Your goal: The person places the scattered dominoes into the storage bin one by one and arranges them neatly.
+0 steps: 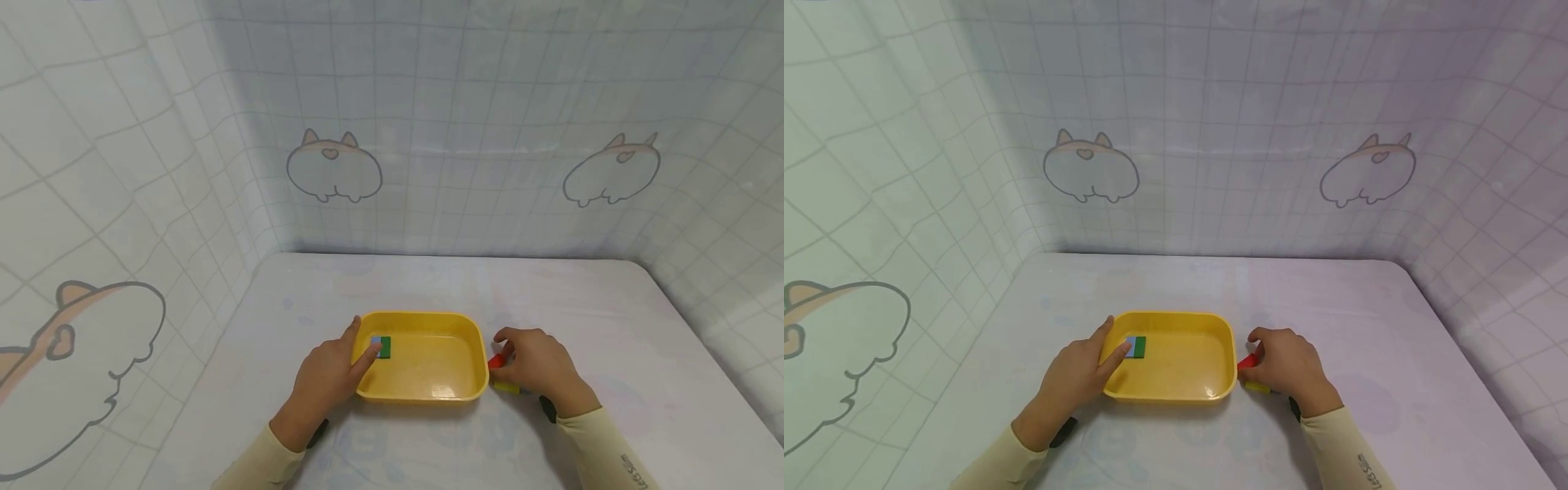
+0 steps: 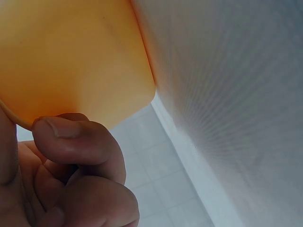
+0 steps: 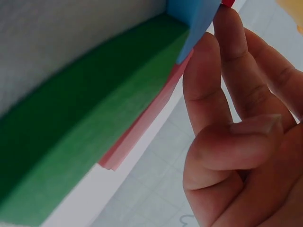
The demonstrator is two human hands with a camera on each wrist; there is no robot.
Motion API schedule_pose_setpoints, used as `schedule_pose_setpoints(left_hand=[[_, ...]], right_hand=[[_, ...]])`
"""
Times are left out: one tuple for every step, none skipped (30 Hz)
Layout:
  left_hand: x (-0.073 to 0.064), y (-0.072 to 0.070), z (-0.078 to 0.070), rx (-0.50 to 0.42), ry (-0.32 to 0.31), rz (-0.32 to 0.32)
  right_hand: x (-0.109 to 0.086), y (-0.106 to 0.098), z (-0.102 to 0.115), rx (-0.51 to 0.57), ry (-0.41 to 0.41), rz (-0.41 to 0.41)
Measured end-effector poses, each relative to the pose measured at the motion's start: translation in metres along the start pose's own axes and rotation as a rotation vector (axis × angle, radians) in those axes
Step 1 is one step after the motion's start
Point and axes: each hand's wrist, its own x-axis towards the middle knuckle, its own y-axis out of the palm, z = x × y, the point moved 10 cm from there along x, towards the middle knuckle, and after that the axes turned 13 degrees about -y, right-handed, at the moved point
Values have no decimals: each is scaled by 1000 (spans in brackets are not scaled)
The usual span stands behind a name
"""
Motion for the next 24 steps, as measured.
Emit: schedule_pose_setpoints(left_hand=[[0, 0, 0, 1, -2, 1], [0, 0, 0, 1, -3, 1], [0, 0, 1, 2, -4, 2], [0, 0, 1, 0, -4, 4], [0, 0, 1, 0, -5, 5], [0, 0, 1, -1, -7, 7], [0, 0, 1, -3, -6, 8], [0, 0, 1, -3, -5, 9], [0, 0, 1, -2, -6, 8], [0, 0, 1, -4, -5, 6], [0, 0, 1, -2, -5, 4], [0, 0, 2, -3, -6, 3], [0, 0, 2, -2, -7, 2], [0, 0, 3, -2, -7, 1], [0, 1, 3, -2, -8, 1], [0, 1, 4, -2, -9, 1], [0, 1, 4, -2, -10, 0], [0, 1, 4, -2, -11, 1], [0, 0, 4, -3, -9, 1], [0, 0, 4, -5, -7, 2], [0, 0, 4, -6, -6, 2], [0, 0, 4, -6, -5, 3], [0, 0, 4, -6, -4, 4], [0, 0, 4, -7, -3, 4]], right_hand=[[0, 0, 0, 3, 1, 2], [0, 0, 1, 6, 4, 6], [-1, 1, 1, 9, 9, 9], [-1, 1, 1, 10, 13, 12], [-1, 1, 1, 11, 17, 15], [-1, 1, 1, 12, 20, 19], [-1, 1, 1, 12, 21, 24], [-1, 2, 1, 14, 23, 31], [-1, 2, 1, 16, 24, 38], [0, 3, 1, 19, 24, 46], [1, 3, 2, 21, 18, 56], [2, 4, 2, 24, 17, 67], [3, 5, 2, 27, 15, 77], [4, 5, 2, 29, 16, 88], [5, 6, 2, 29, 15, 97], [6, 6, 2, 29, 14, 107], [7, 7, 2, 28, 8, 115], [8, 7, 1, 27, 17, 125], [9, 7, 1, 27, 19, 135], [10, 7, 1, 29, 26, 144], [10, 7, 1, 29, 29, 154], [11, 7, 1, 31, 33, 162], [11, 7, 1, 33, 36, 170], [11, 7, 2, 33, 42, 178]])
